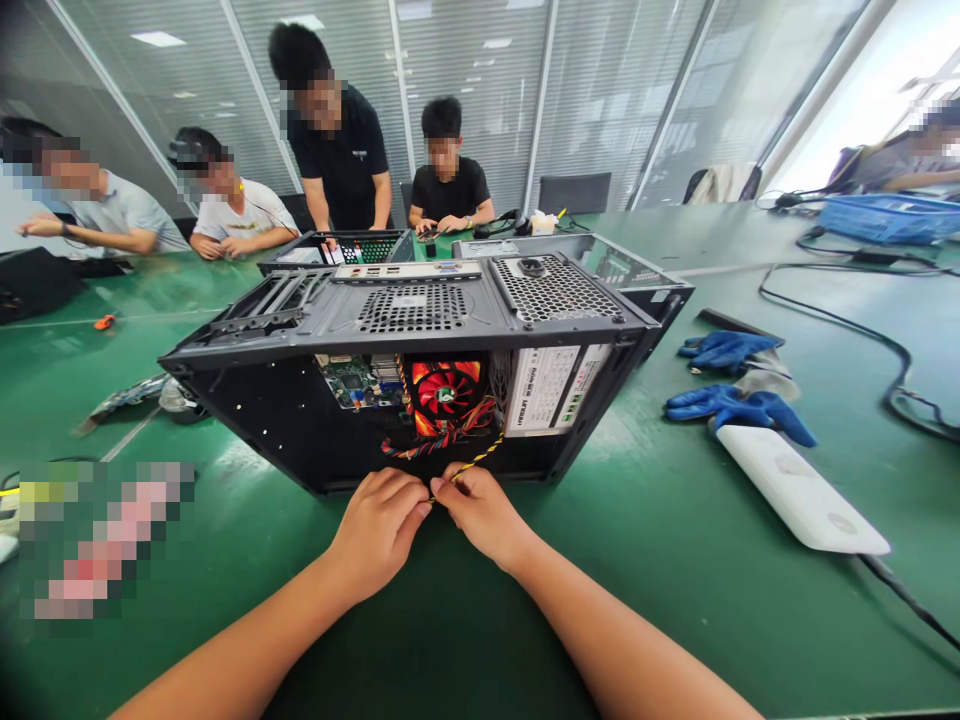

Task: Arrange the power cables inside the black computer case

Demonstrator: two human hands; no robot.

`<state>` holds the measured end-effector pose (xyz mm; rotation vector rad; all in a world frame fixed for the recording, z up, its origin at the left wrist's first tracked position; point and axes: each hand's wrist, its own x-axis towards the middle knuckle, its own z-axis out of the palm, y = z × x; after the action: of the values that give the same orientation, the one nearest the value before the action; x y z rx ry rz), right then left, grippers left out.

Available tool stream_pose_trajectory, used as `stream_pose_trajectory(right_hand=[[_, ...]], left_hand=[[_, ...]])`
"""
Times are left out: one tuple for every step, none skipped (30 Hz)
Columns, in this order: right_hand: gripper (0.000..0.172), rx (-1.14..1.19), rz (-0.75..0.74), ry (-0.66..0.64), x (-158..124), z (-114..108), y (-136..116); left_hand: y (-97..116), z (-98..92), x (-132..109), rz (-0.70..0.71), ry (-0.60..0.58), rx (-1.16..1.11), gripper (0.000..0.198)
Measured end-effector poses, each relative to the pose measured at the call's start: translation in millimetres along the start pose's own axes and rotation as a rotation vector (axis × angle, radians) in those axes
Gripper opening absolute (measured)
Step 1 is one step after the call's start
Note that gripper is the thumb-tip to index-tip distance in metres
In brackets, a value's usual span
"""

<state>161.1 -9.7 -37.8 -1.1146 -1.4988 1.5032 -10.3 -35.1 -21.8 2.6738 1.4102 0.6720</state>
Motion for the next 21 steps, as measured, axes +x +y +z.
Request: stream_pose_trajectory(right_hand=[[0.040, 0.014, 0.007, 0.002, 0.0, 0.0, -0.1], [0.039, 0.027, 0.012, 0.002, 0.0, 0.0, -0.3], [0.039, 0.036, 0.016, 0.001, -0.1, 0.1, -0.6], [0.039, 0.039, 0.016, -0.002, -0.2, 0.1, -1.1], [0.039, 0.040, 0.016, -0.006, -0.4, 0.0, -1.8], [0.039, 0.040, 0.017, -0.010, -0.6, -0.1, -2.4], [0.039, 0.042, 0.017, -0.013, -0.8, -0.2, -3.1], [0.040, 0.040, 0.016, -0.017, -0.9, -0.4, -3.7], [0.040, 0.034, 0.014, -0.018, -1.0, -0.6, -4.3], [0.040, 0.023, 0.009, -0.019, -1.0, -0.8, -4.8], [0.040, 0.009, 0.003, -0.021, -0.9, -1.1, -5.2], [0.040, -0.006, -0.003, -0.024, -0.8, -1.5, -5.4], [0.040, -0.015, -0.009, -0.028, -0.8, -1.9, -5.4], [0.039, -0.017, -0.012, -0.034, -0.7, -2.3, -5.1], [0.038, -0.011, -0.011, -0.043, -0.7, -2.8, -4.6], [0.038, 0.001, -0.010, -0.055, -0.6, -3.3, -3.9], [0.037, 0.015, -0.008, -0.068, -0.6, -3.7, -2.9], [0.036, 0.029, -0.008, -0.082, -0.6, -4.1, -1.9], [0.036, 0.041, -0.010, -0.095, -0.5, -4.4, -1.0], [0.035, 0.048, -0.012, -0.106, -0.5, -4.6, -0.3], [0.036, 0.053, -0.015, -0.112, -0.4, -4.6, 0.1]], left_hand=[[0.0, -0.2, -0.2, -0.004, 0.003, -0.003, 0.017], [-0.1, -0.3, -0.4, -0.008, 0.009, -0.005, 0.017], [-0.3, -0.4, -0.7, -0.012, 0.018, -0.004, 0.017], [-0.6, -0.4, -0.9, -0.015, 0.032, -0.003, 0.017], [-0.9, -0.4, -1.0, -0.016, 0.048, -0.002, 0.017], [-1.3, -0.3, -1.1, -0.016, 0.066, -0.001, 0.017], [-1.6, -0.2, -1.2, -0.015, 0.081, -0.001, 0.017], [-1.9, -0.2, -1.1, -0.015, 0.093, -0.002, 0.017], [-2.1, -0.1, -1.0, -0.016, 0.095, -0.005, 0.017], [-2.2, -0.1, -0.9, -0.020, 0.091, -0.011, 0.017], [-2.2, -0.2, -0.6, -0.028, 0.081, -0.023, 0.017], [-2.0, -0.3, -0.3, -0.037, 0.070, -0.047, 0.017], [-1.7, -0.6, 0.1, -0.048, 0.057, -0.085, 0.018], [-1.2, -1.0, 0.6, -0.060, 0.047, -0.135, 0.019], [-0.5, -1.5, 1.2, -0.074, 0.038, -0.194, 0.020], [0.3, -2.2, 1.9, -0.093, 0.030, -0.255, 0.021], [1.1, -3.0, 2.6, -0.114, 0.021, -0.312, 0.021], [2.0, -3.9, 3.3, -0.138, 0.008, -0.361, 0.022], [2.7, -4.9, 3.9, -0.162, -0.005, -0.402, 0.022], [3.2, -5.8, 4.5, -0.183, -0.019, -0.434, 0.023], [3.5, -6.5, 4.9, -0.198, -0.032, -0.460, 0.023]])
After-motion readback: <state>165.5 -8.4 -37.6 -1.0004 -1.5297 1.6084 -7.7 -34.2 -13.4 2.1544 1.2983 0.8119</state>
